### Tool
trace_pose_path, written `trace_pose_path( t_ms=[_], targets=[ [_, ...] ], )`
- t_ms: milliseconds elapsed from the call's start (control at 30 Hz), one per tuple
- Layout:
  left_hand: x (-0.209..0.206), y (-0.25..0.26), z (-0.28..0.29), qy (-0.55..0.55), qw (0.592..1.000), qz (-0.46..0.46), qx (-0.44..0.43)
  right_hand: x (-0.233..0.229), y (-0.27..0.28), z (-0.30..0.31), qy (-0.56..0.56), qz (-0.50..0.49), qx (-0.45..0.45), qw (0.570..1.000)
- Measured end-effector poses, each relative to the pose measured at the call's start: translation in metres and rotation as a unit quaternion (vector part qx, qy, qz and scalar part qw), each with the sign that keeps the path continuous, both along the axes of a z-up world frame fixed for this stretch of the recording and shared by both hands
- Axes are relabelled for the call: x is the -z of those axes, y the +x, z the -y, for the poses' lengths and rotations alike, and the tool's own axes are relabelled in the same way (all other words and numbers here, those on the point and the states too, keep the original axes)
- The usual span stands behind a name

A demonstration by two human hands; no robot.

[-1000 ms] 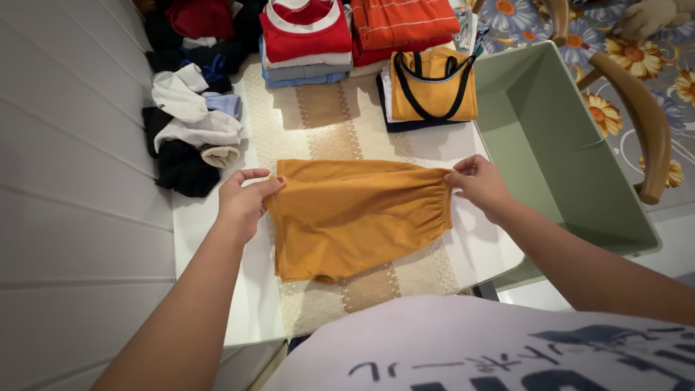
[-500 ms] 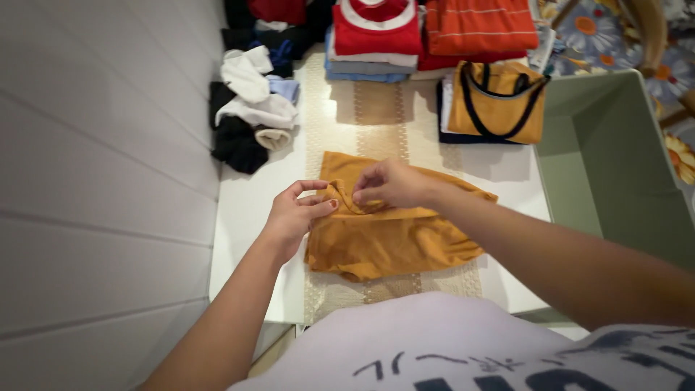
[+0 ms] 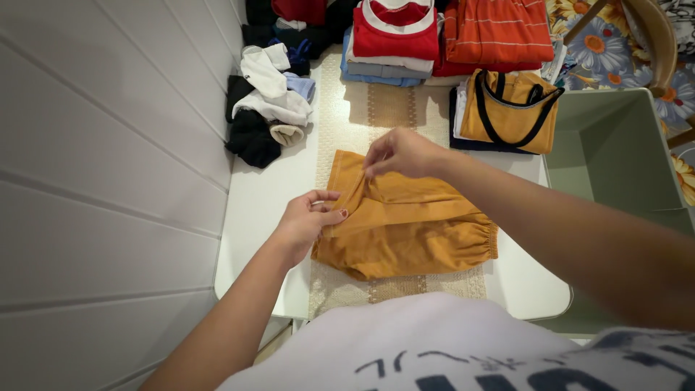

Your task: The person folds several items of clothing on a table, including yellow shorts, gray shorts, and a gray tank top. Each item is smoothed, folded into a compact rectangle, and placed on a growing stack.

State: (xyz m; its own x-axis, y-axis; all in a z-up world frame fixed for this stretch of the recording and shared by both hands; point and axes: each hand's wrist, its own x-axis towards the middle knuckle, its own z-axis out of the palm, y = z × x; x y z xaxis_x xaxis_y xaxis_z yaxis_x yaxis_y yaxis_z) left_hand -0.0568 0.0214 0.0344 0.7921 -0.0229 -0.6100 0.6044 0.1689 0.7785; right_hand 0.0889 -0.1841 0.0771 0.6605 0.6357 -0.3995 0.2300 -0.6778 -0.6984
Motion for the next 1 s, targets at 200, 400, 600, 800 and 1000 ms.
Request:
trace_pose_path(
  t_ms=[200,400,600,800,1000],
  targets=[
    [0.014,0.018,0.007,0.042,0.997,-0.067,0.002,0.012,-0.013,0.014,0.023,0.029,0.080,0.996],
    [0.011,0.041,0.019,0.041,0.994,-0.099,0.009,0.042,-0.080,0.106,0.045,0.267,0.239,0.933],
    [0.021,0.067,0.021,0.007,0.996,-0.078,-0.046,0.071,-0.143,0.150,-0.119,0.251,0.163,0.947],
    [0.039,0.104,-0.006,-0.078,0.986,-0.043,-0.140,0.077,-0.142,0.152,-0.232,0.233,0.137,0.934],
    [0.044,0.130,0.001,0.047,0.993,-0.050,-0.091,0.092,-0.129,0.165,-0.156,0.233,0.288,0.916]
  ],
)
